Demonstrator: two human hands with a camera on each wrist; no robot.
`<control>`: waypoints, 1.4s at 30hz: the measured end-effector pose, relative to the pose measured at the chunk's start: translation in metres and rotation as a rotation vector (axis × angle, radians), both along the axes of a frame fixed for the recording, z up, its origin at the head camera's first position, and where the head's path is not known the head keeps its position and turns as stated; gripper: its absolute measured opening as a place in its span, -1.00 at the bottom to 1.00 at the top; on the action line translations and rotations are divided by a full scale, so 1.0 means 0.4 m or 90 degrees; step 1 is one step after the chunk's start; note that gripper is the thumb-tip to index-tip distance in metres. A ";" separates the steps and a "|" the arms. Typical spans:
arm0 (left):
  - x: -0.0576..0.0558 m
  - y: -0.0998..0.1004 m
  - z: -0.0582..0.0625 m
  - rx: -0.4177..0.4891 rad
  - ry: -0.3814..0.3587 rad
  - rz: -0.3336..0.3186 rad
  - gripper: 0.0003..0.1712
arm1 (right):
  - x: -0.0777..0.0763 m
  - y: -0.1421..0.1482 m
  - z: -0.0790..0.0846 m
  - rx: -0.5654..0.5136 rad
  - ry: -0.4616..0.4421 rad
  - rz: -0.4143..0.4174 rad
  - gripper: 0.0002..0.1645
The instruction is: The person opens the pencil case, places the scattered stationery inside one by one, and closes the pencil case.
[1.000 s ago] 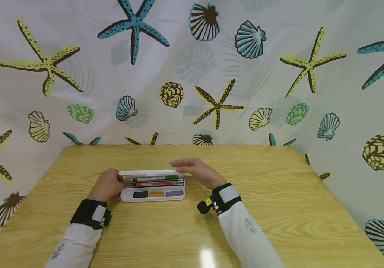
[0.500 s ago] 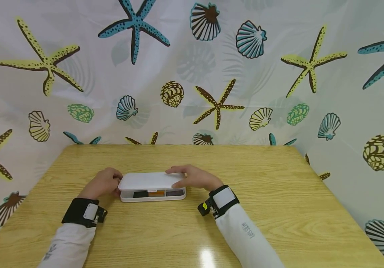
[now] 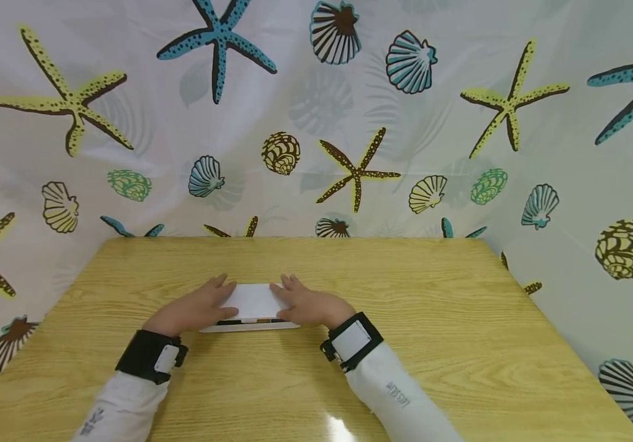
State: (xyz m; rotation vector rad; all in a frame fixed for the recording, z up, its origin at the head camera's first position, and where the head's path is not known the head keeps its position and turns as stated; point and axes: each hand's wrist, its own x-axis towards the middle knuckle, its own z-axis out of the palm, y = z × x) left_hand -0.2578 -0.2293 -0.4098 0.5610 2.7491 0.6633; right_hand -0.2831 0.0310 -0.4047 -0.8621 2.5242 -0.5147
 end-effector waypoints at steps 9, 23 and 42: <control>0.015 0.019 0.007 -0.027 0.012 -0.024 -0.24 | 0.022 -0.027 -0.005 0.047 0.063 -0.029 -0.19; 0.012 0.029 0.000 -0.064 0.022 -0.036 -0.25 | 0.041 -0.035 -0.011 0.094 0.109 -0.015 -0.19; 0.021 0.039 -0.004 -0.075 0.034 -0.015 -0.15 | 0.045 -0.040 -0.017 0.104 0.160 -0.013 -0.19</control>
